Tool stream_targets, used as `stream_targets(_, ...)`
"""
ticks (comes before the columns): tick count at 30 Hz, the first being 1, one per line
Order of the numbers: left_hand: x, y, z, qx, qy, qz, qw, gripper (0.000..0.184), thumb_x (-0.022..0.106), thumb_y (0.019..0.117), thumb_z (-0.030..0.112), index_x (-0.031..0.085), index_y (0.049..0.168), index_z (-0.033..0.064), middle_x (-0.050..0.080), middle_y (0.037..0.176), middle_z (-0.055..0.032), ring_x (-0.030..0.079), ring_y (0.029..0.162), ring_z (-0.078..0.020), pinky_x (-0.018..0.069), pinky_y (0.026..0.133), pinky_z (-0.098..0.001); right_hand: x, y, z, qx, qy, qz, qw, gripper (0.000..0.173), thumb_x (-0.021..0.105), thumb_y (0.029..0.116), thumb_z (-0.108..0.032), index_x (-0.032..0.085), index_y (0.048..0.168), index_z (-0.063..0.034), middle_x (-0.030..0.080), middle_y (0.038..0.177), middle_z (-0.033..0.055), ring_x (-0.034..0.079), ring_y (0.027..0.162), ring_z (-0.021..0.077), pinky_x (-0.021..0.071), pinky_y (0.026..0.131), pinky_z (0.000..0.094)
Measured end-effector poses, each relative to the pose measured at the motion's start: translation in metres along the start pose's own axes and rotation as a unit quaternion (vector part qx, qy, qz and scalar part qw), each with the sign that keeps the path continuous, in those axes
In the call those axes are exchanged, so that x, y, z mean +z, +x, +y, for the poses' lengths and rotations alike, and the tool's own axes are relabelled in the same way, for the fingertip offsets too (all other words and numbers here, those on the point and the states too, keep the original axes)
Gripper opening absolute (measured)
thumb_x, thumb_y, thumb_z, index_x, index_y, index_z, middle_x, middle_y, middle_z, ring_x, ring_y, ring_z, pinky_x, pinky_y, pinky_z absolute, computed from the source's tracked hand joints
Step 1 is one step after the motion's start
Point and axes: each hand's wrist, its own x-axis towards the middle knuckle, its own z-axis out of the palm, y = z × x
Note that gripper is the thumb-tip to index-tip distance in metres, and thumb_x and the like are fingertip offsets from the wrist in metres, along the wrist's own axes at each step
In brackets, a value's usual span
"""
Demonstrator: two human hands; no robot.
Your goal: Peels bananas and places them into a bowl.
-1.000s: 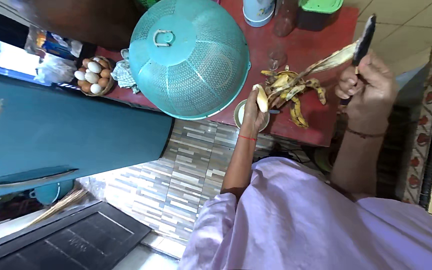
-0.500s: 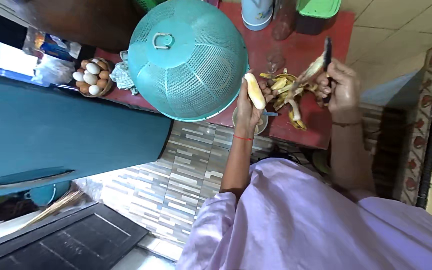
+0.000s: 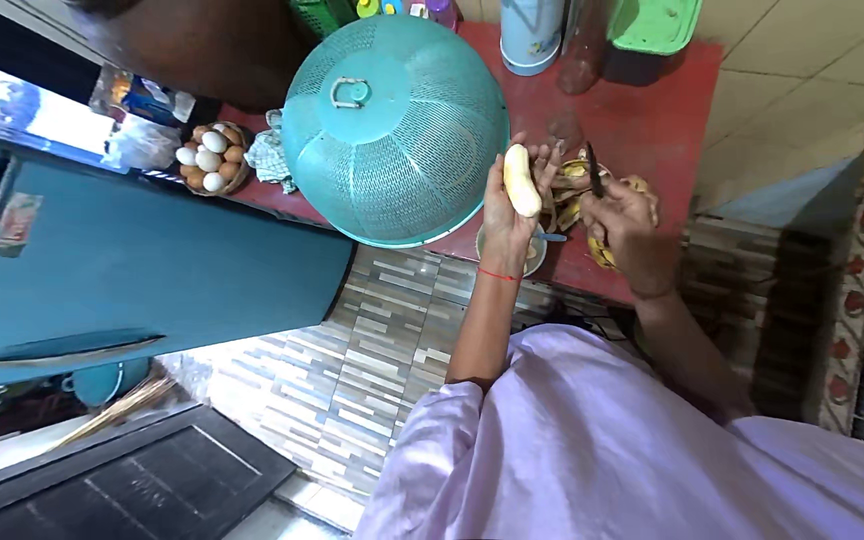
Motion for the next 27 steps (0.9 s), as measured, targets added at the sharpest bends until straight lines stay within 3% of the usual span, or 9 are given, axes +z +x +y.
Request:
stream_targets(2, 0.006, -0.002, -0.001, -0.013, 0.014, 0.044, 0.999, 0.039, 0.025, 0.1102, 0.024, 0.052, 0.128, 0.0042, 0.066, 0.096, -0.0121, 0.070, 0.091, -0.0250, 0.0574, 0.093, -0.0402, 0.014, -0.006, -0.006, -0.038, 0.028, -0.010, 0.999, 0.027, 0.061, 0.1013, -0.010, 0.066, 0.128, -0.0125, 0.063, 0.076, -0.0002, 0.044, 0.048, 0.0041, 0.0370, 0.042, 0.0172)
stream_targets(8, -0.001, -0.007, -0.007, -0.023, 0.100, 0.034, 0.994, 0.035, 0.035, 0.1075, 0.018, 0.055, 0.132, 0.0045, 0.070, 0.104, -0.0112, 0.071, 0.091, -0.0209, 0.0601, 0.083, -0.0354, 0.038, -0.002, 0.002, -0.101, 0.023, 0.033, 0.994, 0.032, 0.070, 0.0923, -0.002, 0.066, 0.124, -0.0007, 0.061, 0.084, 0.0014, 0.050, 0.058, 0.0023, 0.0425, 0.050, 0.0143)
stream_targets(11, -0.001, -0.009, -0.007, 0.031, 0.120, 0.001, 0.992, 0.032, 0.040, 0.1080, 0.015, 0.053, 0.135, 0.0018, 0.069, 0.110, -0.0108, 0.071, 0.097, -0.0187, 0.0588, 0.089, -0.0328, 0.042, -0.003, 0.006, -0.091, 0.052, 0.034, 0.994, 0.031, 0.070, 0.0916, 0.000, 0.066, 0.122, -0.0016, 0.065, 0.084, 0.0013, 0.049, 0.054, 0.0012, 0.0430, 0.047, 0.0148)
stream_targets(13, 0.002, -0.010, -0.008, 0.065, 0.141, 0.011, 0.988, 0.035, 0.038, 0.1104, 0.022, 0.051, 0.137, 0.0028, 0.067, 0.110, -0.0079, 0.070, 0.095, -0.0150, 0.0580, 0.090, -0.0308, 0.044, -0.004, 0.008, -0.084, 0.048, 0.033, 0.995, 0.030, 0.070, 0.0924, -0.002, 0.066, 0.122, -0.0025, 0.067, 0.084, 0.0007, 0.050, 0.053, 0.0011, 0.0434, 0.048, 0.0154)
stream_targets(15, 0.004, -0.009, -0.012, 0.082, 0.153, 0.050, 0.984, 0.046, 0.028, 0.1128, 0.035, 0.055, 0.133, 0.0044, 0.067, 0.095, -0.0045, 0.068, 0.081, -0.0114, 0.0590, 0.079, -0.0270, 0.045, -0.008, 0.010, -0.071, 0.027, 0.031, 0.997, 0.030, 0.070, 0.0937, -0.004, 0.067, 0.124, -0.0057, 0.066, 0.082, 0.0016, 0.048, 0.051, 0.0029, 0.0423, 0.045, 0.0167)
stream_targets(18, -0.003, -0.006, -0.014, 0.058, 0.143, 0.090, 0.984, 0.057, 0.015, 0.1125, 0.041, 0.057, 0.131, 0.0062, 0.065, 0.086, -0.0035, 0.066, 0.073, -0.0112, 0.0572, 0.068, -0.0243, 0.044, -0.010, 0.015, -0.078, -0.003, 0.026, 0.997, 0.030, 0.068, 0.0960, -0.008, 0.066, 0.126, -0.0066, 0.064, 0.081, 0.0020, 0.048, 0.050, 0.0040, 0.0413, 0.044, 0.0172)
stream_targets(21, -0.008, -0.004, -0.015, 0.020, 0.082, 0.118, 0.989, 0.050, 0.016, 0.1123, 0.031, 0.057, 0.127, 0.0063, 0.063, 0.089, -0.0038, 0.064, 0.074, -0.0114, 0.0556, 0.068, -0.0232, 0.043, -0.010, 0.015, -0.103, -0.045, 0.019, 0.993, 0.031, 0.066, 0.0987, -0.010, 0.065, 0.128, -0.0028, 0.064, 0.084, 0.0029, 0.048, 0.053, 0.0031, 0.0422, 0.046, 0.0163)
stream_targets(23, -0.011, -0.002, -0.013, -0.015, 0.045, 0.127, 0.991, 0.049, 0.015, 0.1114, 0.029, 0.056, 0.126, 0.0053, 0.061, 0.084, -0.0040, 0.062, 0.069, -0.0118, 0.0546, 0.064, -0.0235, 0.040, -0.013, 0.011, -0.110, -0.091, 0.011, 0.990, 0.034, 0.057, 0.1044, -0.015, 0.063, 0.135, -0.0022, 0.065, 0.089, 0.0056, 0.049, 0.057, 0.0047, 0.0433, 0.050, 0.0186)
stream_targets(27, -0.012, -0.002, -0.008, -0.060, 0.002, 0.146, 0.988, 0.046, 0.019, 0.1098, 0.026, 0.057, 0.121, 0.0028, 0.062, 0.081, -0.0068, 0.063, 0.067, -0.0148, 0.0561, 0.064, -0.0255, 0.032, -0.017, 0.010, -0.150, -0.211, -0.011, 0.966, 0.046, 0.036, 0.1109, -0.024, 0.055, 0.149, -0.0081, 0.061, 0.078, 0.0046, 0.050, 0.061, 0.0113, 0.0464, 0.058, 0.0300)
